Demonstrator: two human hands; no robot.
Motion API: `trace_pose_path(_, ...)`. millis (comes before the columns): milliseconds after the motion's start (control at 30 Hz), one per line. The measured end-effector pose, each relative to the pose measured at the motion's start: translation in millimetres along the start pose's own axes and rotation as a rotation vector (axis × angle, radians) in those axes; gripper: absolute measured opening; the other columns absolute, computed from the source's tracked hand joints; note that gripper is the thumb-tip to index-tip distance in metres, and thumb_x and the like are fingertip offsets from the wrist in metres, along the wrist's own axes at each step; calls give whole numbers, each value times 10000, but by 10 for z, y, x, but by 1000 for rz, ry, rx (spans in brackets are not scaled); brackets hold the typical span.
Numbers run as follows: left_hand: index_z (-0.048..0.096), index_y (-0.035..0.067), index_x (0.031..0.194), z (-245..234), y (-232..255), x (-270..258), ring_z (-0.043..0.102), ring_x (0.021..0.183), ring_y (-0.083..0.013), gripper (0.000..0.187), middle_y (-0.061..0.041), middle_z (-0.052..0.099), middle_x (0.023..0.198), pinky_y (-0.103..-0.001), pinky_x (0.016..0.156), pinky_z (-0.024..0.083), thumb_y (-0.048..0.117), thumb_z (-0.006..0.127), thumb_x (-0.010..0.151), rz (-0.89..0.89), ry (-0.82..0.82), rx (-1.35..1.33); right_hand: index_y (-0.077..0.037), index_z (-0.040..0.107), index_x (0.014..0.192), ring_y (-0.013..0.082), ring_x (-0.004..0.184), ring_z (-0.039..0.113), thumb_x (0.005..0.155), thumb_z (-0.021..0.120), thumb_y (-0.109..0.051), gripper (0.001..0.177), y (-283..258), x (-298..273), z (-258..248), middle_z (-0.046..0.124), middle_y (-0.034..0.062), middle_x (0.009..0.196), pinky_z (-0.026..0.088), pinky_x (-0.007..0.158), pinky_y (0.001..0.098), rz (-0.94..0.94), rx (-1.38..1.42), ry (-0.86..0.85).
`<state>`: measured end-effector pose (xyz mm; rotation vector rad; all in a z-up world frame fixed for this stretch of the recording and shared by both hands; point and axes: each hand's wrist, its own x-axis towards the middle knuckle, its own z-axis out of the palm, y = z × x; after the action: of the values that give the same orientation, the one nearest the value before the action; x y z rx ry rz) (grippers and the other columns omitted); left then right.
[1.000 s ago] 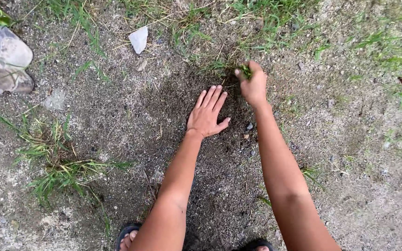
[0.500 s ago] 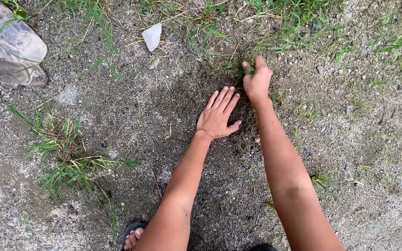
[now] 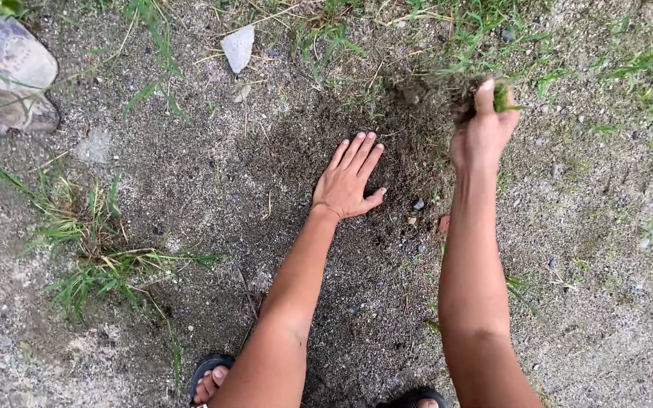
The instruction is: Pulling weeds from the ground by hand in an outdoor area.
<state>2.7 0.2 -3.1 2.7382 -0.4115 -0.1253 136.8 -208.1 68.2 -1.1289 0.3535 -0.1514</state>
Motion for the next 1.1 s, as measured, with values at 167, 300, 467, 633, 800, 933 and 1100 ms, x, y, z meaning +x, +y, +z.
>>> trace_pose_path(167,284,124,1611,96,-18,-11,177,1573,-268,879,-119,207,1698,-438,1303,92,613,484,908,15,59,-31,-20,590,1013,204,807,596,1010,781,-45,193,46,257,-31,626,120,1004,535,737,361,-589,-882,-132)
trace_pose_path(300,288,111,1614,73,-19,-30,172,1583,-267,882,-125,214,1703,-443,1314,84,625,475,923,19,63,-20,-40,612,968,253,928,676,807,794,56,262,79,142,265,673,114,1006,579,852,396,-576,-1310,-557)
trace_pose_path(467,304,92,1600,15,2,-10,176,1575,-280,882,-147,229,1686,-459,1301,69,625,475,919,14,31,15,-103,727,1136,334,1024,676,691,786,72,482,631,-131,578,664,166,1135,576,890,433,-648,-1324,-760)
trace_pose_path(633,346,76,1576,-9,-4,-4,184,1570,-281,889,-157,253,1675,-460,1300,74,624,490,891,8,30,-6,-96,748,1101,375,1053,676,767,705,107,393,892,-112,494,693,179,1091,576,889,472,-554,-1613,-737)
trace_pose_path(800,380,61,1553,41,-28,-23,206,1581,-289,865,-162,289,1675,-466,1313,89,634,495,915,27,76,-18,21,689,971,369,838,696,970,769,-84,132,981,-223,369,715,192,959,558,792,469,-538,-1335,-553)
trace_pose_path(933,399,69,1556,64,-39,-24,211,1575,-295,857,-167,302,1664,-473,1312,90,628,486,913,26,113,-72,-18,729,1018,335,809,722,926,768,-68,112,805,-355,551,725,173,923,562,751,431,-517,-1138,-360)
trace_pose_path(1100,435,45,1496,-21,-24,-2,220,1554,-316,848,-179,364,1606,-483,1297,85,628,503,884,20,1,-19,-20,719,1181,382,847,688,796,694,73,397,982,-242,849,703,208,934,568,771,478,-752,-1259,-663)
